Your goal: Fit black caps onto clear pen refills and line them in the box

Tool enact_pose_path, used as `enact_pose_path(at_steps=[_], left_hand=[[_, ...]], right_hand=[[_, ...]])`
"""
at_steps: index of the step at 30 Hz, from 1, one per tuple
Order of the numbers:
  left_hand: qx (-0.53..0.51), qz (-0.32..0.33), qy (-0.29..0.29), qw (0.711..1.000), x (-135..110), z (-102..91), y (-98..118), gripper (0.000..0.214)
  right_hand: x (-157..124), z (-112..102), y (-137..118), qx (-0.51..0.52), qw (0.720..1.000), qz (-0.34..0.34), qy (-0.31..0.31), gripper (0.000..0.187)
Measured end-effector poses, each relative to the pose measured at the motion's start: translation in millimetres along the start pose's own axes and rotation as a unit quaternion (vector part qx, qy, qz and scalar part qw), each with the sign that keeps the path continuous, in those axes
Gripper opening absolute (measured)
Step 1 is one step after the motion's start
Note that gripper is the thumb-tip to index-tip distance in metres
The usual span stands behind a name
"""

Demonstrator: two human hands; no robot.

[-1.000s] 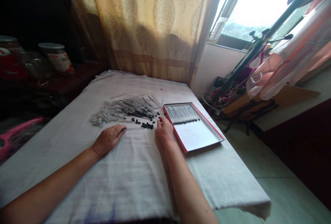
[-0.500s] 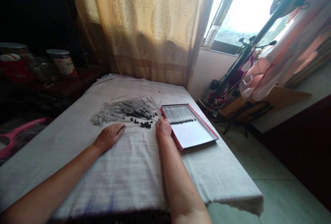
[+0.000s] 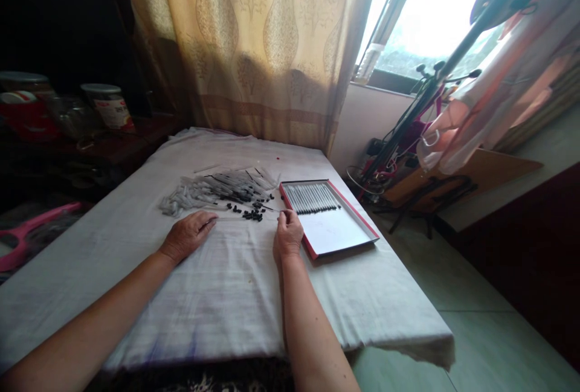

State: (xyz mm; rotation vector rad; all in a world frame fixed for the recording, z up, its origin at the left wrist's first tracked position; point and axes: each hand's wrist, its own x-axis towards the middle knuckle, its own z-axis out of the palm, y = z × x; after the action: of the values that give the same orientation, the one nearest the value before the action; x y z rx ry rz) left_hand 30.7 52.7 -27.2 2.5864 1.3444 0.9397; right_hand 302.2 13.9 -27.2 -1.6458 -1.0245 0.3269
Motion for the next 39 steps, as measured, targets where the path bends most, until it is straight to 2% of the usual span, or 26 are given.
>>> enact_pose_path(at_steps=[3, 6, 10, 16, 20, 24, 28, 33, 39], left_hand=[[-0.017, -0.002, 0.013, 1.000, -5, -1.2, 0, 0.033], [-0.036, -0.007, 0.025, 0.999, -9, -1.5, -1, 0.034], [-0.057, -0.017, 0.032, 0.998, -11, -1.5, -3, 0.035], [-0.072, -0.028, 0.026, 0.997, -10, -2.1, -2, 0.035], [-0.072, -0.032, 0.020, 0.997, -11, -2.1, -2, 0.034], [-0.071, -0.034, 0.012, 0.997, -11, -3.3, 0, 0.035], [-0.074, -0.026, -0.004, 0.997, -11, -5.5, 4, 0.036], [-0.079, -0.021, -0.023, 0.996, -12, -6.1, 9, 0.034], [-0.096, -0.048, -0.035, 0.994, -14, -6.7, 13, 0.029]], right_hand=[[-9, -4, -3, 0.116, 0.991, 0.014, 0.060, 0.029], [-12, -7, -8, 0.210, 0.973, 0.030, 0.095, 0.030], [-16, -5, -15, 0.294, 0.950, 0.056, 0.089, 0.031], [-20, -3, -21, 0.349, 0.930, 0.080, 0.083, 0.031], [-18, -7, -20, 0.359, 0.924, 0.089, 0.093, 0.029], [-19, -6, -20, 0.352, 0.929, 0.091, 0.073, 0.031], [-27, 3, -24, 0.328, 0.941, 0.082, 0.020, 0.028], [-45, 22, -27, 0.267, 0.958, 0.054, -0.085, 0.024], [-58, 29, -29, 0.211, 0.971, -0.018, -0.114, 0.023]])
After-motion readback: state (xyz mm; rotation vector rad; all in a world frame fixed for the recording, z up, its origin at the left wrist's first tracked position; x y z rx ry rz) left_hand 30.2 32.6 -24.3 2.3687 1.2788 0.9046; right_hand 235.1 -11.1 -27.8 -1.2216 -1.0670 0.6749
